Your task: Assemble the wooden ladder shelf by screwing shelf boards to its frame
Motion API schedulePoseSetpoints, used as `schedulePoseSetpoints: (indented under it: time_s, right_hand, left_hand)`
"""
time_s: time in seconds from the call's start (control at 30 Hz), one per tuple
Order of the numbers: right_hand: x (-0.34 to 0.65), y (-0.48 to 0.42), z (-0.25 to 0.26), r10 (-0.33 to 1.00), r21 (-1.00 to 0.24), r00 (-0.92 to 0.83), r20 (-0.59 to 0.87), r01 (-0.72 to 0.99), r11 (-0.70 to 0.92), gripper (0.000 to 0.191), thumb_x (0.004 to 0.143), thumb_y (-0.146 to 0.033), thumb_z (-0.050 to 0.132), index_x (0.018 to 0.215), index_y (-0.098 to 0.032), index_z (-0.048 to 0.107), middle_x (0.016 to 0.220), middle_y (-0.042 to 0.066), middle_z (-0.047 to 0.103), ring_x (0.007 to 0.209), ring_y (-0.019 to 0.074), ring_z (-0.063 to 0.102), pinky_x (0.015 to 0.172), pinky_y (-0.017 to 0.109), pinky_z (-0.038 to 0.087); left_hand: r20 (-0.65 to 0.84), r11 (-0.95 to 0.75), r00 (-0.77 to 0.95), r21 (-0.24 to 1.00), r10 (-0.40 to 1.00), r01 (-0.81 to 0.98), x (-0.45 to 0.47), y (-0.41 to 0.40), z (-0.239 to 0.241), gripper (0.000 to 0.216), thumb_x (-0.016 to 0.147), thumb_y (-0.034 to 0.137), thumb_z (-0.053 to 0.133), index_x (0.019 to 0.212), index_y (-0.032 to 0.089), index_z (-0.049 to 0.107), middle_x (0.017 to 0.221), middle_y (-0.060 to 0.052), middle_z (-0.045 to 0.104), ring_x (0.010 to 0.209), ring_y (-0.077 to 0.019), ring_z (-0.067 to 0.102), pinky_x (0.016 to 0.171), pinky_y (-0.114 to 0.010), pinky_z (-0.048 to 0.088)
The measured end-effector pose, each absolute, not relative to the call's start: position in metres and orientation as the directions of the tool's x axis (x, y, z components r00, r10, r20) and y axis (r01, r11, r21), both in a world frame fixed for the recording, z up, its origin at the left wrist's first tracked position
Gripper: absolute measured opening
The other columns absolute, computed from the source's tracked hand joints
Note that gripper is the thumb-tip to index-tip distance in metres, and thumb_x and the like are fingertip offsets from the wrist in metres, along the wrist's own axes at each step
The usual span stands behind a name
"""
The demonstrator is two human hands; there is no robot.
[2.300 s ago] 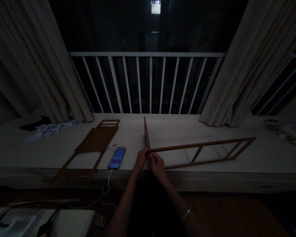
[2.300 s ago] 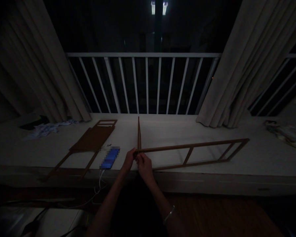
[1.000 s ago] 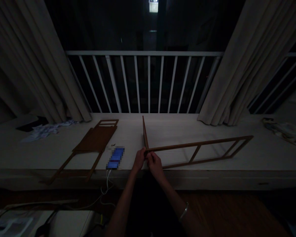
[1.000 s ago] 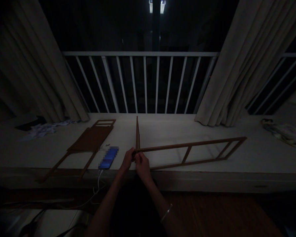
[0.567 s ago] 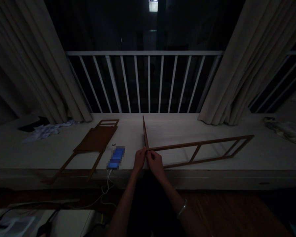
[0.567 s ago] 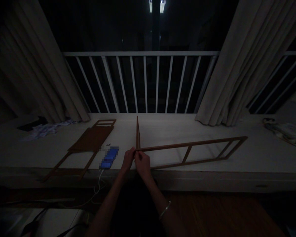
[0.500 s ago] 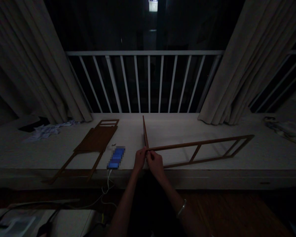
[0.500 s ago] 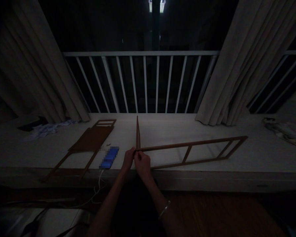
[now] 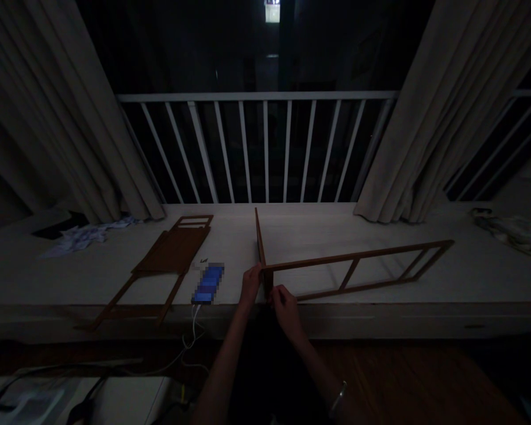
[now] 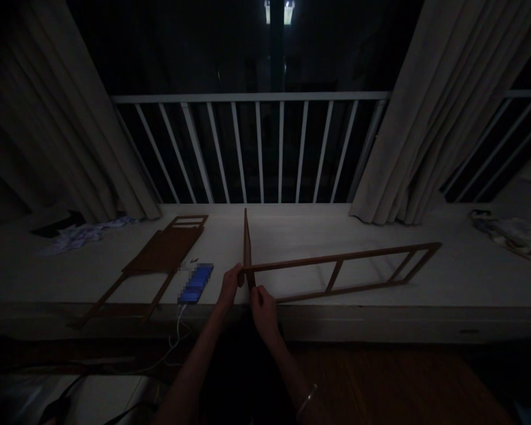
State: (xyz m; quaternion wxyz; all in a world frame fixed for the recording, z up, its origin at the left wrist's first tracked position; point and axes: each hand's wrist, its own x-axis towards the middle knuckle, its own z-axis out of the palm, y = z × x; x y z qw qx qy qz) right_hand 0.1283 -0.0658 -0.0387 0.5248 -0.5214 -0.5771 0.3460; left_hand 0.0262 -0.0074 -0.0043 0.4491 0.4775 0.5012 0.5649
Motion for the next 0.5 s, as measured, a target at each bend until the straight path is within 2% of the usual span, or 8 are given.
schedulePoseSetpoints:
  time_s: [0.1,0.27,0.37,0.5]
  right_hand:
    - [0.136,-0.073,-0.064,0.986,-0.970,0.068,0.150,0.202,0.134,0.039,0.082,-0.048,0.031,0.069,-0.017,0.052,0.057,-0.002,0.054,0.049,0.0101,0.047,0.048,0.020,0.035]
    - [0.146,-0.094,-0.101,0.995,-0.975,-0.095,-0.033,0.220,-0.011,0.040,0.079,-0.051,0.034,0.068,-0.017,0.053,0.055,-0.002,0.053,0.046,0.0098,0.047,0.046,0.020,0.036]
    - [0.147,-0.108,-0.114,0.989,-0.962,-0.140,-0.050,0.274,-0.010,0.040,0.080,-0.049,0.034,0.066,-0.017,0.053,0.054,-0.002,0.053,0.047,0.0096,0.048,0.047,0.020,0.035]
    - [0.145,-0.122,-0.123,0.984,-0.950,-0.167,-0.057,0.311,-0.002,0.040,0.082,-0.046,0.032,0.064,-0.017,0.054,0.054,-0.001,0.054,0.050,0.0105,0.049,0.048,0.020,0.034]
  left_hand:
    - [0.038,-0.047,-0.184,0.998,0.982,-0.047,0.028,-0.011,-0.002,0.044,0.069,0.053,0.047,0.047,0.017,0.038,0.039,0.006,0.032,0.038,-0.0056,0.028,0.041,-0.021,0.023]
    - [-0.035,0.018,-0.276,0.998,0.961,-0.065,0.030,-0.017,-0.003,0.047,0.065,0.057,0.051,0.046,0.018,0.031,0.037,0.008,0.025,0.035,-0.0038,0.022,0.038,-0.020,0.017]
    - [-0.086,0.066,-0.269,0.994,0.959,-0.085,0.031,-0.017,-0.004,0.049,0.064,0.059,0.050,0.045,0.018,0.031,0.036,0.008,0.025,0.033,-0.0034,0.022,0.036,-0.020,0.014]
    - [-0.149,0.123,-0.248,0.985,0.957,-0.118,0.032,-0.018,-0.003,0.047,0.064,0.060,0.049,0.049,0.016,0.039,0.037,0.008,0.028,0.031,-0.0035,0.023,0.035,-0.019,0.015]
